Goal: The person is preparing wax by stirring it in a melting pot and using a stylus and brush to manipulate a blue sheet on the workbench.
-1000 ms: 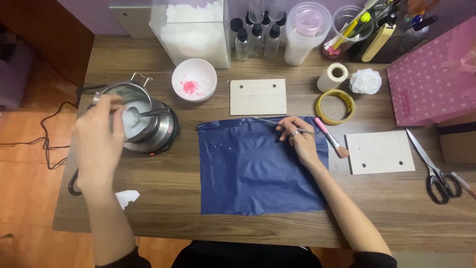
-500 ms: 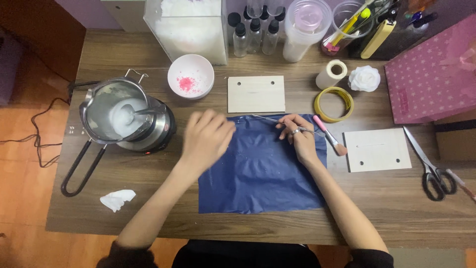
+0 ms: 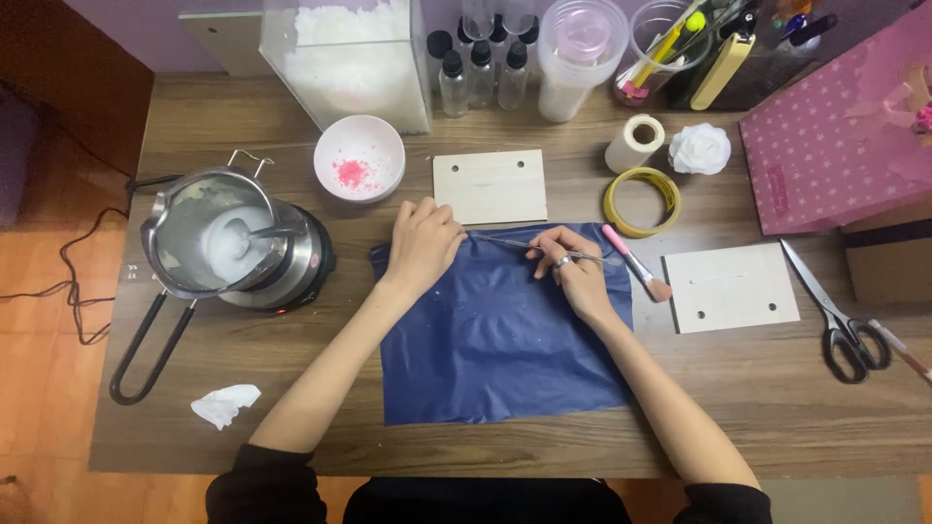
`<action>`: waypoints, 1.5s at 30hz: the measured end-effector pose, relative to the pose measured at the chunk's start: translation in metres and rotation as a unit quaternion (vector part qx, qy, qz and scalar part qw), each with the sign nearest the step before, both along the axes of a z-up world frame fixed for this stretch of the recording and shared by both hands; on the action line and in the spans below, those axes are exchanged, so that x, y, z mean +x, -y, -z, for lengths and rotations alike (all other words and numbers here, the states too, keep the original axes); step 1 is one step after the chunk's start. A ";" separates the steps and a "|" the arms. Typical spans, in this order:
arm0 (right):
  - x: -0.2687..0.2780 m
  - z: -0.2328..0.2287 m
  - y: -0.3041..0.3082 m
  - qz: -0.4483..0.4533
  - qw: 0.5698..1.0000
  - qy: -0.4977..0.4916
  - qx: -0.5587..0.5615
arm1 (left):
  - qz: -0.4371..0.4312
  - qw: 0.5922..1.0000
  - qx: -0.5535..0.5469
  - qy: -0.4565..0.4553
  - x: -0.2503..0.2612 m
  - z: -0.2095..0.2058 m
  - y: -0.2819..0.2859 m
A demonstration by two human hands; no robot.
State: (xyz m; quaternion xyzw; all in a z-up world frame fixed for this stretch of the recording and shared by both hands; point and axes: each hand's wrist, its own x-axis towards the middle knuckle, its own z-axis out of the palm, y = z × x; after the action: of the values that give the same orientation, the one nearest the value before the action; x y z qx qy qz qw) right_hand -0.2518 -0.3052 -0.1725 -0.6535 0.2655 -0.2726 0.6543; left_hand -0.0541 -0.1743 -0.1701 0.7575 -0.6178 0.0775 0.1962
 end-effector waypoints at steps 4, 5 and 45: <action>0.000 -0.001 0.000 -0.009 1.000 -0.002 -0.002 | 0.066 0.995 -0.017 0.067 0.004 -0.005 0.001; 0.000 -0.002 0.000 -0.010 1.000 -0.003 0.001 | 0.083 0.993 -0.021 0.081 0.005 -0.007 0.001; -0.001 -0.004 -0.001 -0.016 1.000 -0.004 -0.001 | 0.115 0.977 -0.007 0.179 0.012 -0.014 0.001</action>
State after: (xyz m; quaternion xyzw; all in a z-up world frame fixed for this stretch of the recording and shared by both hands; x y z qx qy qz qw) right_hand -0.2526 -0.3046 -0.1681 -0.6592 0.2574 -0.2603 0.6568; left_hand -0.0418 -0.1756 -0.1563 0.6537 -0.7255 0.1929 0.0951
